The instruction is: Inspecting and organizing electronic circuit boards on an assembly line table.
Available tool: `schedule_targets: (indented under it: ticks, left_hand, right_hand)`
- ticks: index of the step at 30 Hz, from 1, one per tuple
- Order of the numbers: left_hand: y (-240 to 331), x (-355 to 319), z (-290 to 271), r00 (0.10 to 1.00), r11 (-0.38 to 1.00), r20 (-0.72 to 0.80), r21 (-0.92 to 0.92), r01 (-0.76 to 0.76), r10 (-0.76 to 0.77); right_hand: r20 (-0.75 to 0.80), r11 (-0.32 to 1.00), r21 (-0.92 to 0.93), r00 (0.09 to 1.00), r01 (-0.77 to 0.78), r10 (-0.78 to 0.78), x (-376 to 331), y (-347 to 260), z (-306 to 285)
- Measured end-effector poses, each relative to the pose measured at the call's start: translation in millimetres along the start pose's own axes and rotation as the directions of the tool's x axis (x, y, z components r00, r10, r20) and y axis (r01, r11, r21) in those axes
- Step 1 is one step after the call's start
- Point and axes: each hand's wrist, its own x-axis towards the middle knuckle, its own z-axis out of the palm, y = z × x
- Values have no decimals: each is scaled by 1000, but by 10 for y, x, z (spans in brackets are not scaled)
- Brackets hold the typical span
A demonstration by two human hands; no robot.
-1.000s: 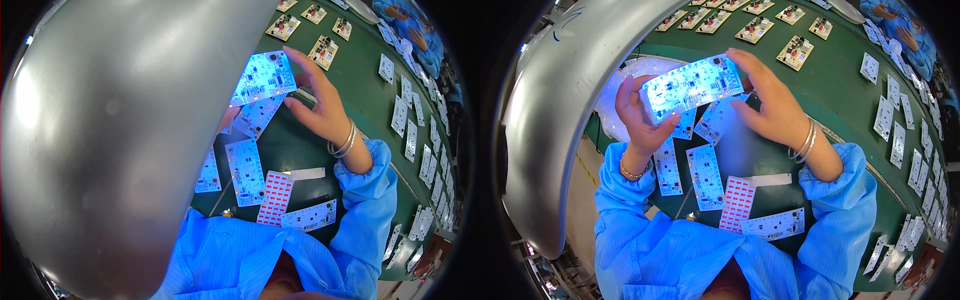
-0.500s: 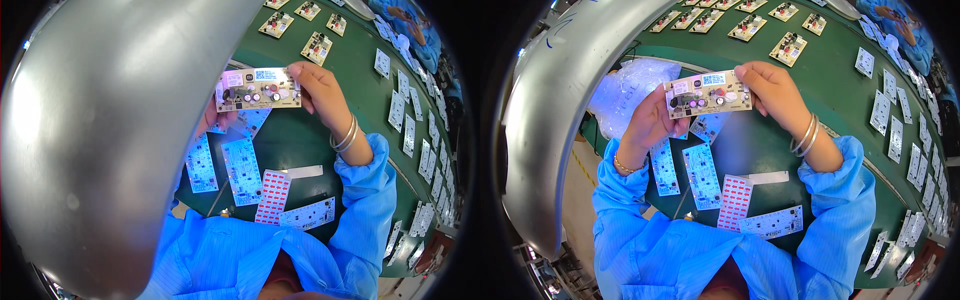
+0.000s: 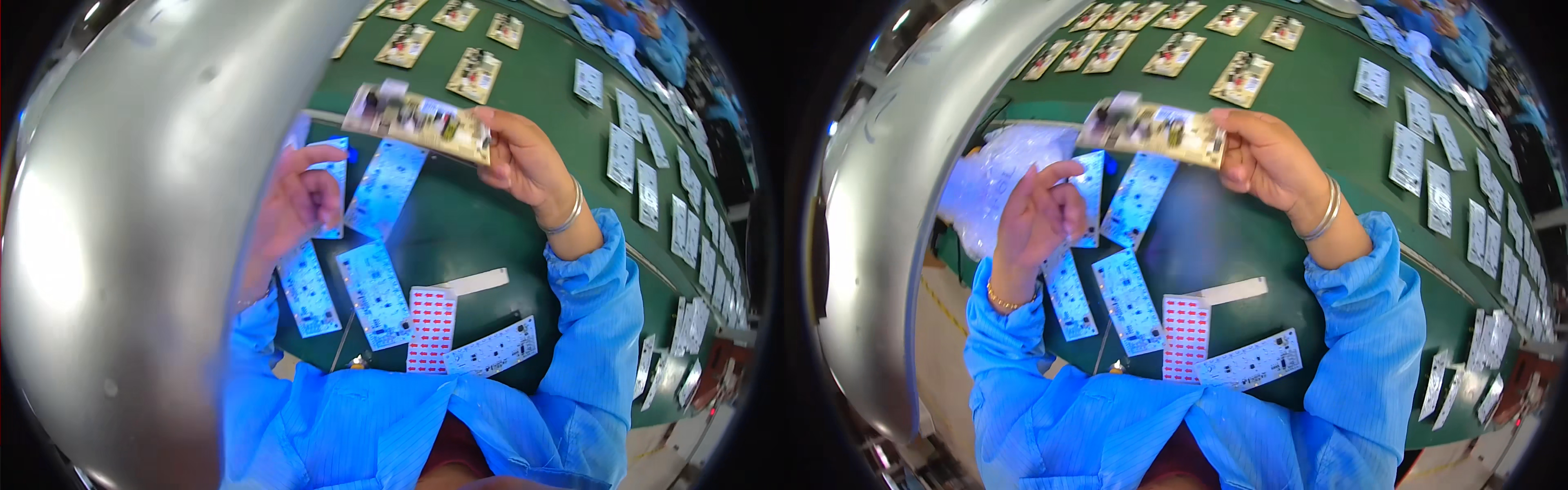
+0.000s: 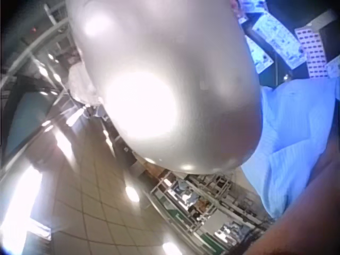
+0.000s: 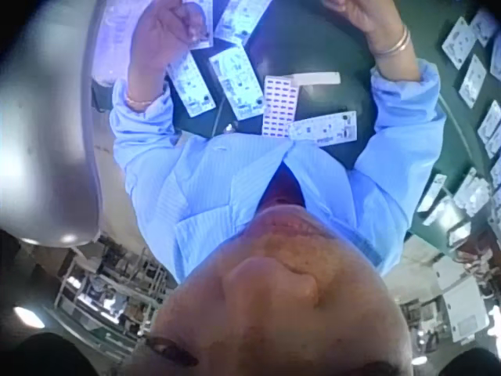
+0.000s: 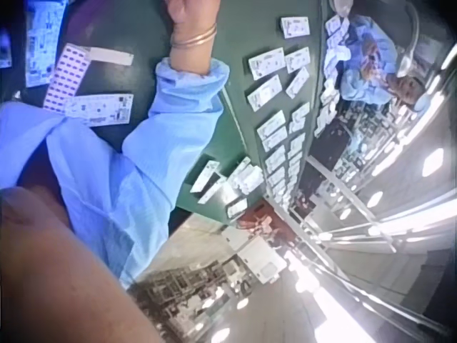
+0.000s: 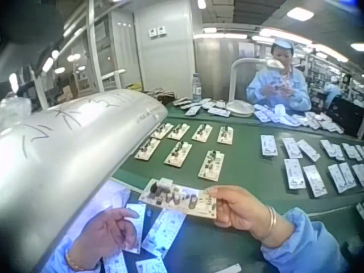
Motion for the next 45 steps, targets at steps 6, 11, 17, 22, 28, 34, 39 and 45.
schedule_targets:
  ticks: [6,11,17,22,28,34,39,45]
  left_hand:
    - [26,-19,65,1000,999,10,35,-6,5]
    - [9,37,64,1000,1000,-16,29,0,0]
    - [5,50,87,1000,999,-20,35,-9,10]
    - [11,43,84,1000,998,-23,68,-8,10]
    - [19,55,79,1000,995,-15,103,-1,3]
    - [-5,71,79,990,942,-60,320,-99,124]
    - [-92,22,131,856,151,126,961,-230,501]
    - [-101,108,208,864,-171,184,979,-115,469]
  right_hand:
    - [-376,940,-201,864,277,-335,-61,-304,-818]
    - [-524,941,-309,801,139,-290,1,-341,-1014]
    - [-246,-69,-890,603,-451,-759,-210,-491,-1245]
    - [-176,-469,-461,595,-754,-784,-598,-631,-1507]
    - [-469,-288,-433,486,-854,-738,-702,-681,-1546]
    - [201,-389,-906,637,-168,-744,-429,-437,-1037]
    - [486,-409,-856,765,317,-422,-93,-92,20]
    - [784,-493,-613,551,617,-285,86,98,429]
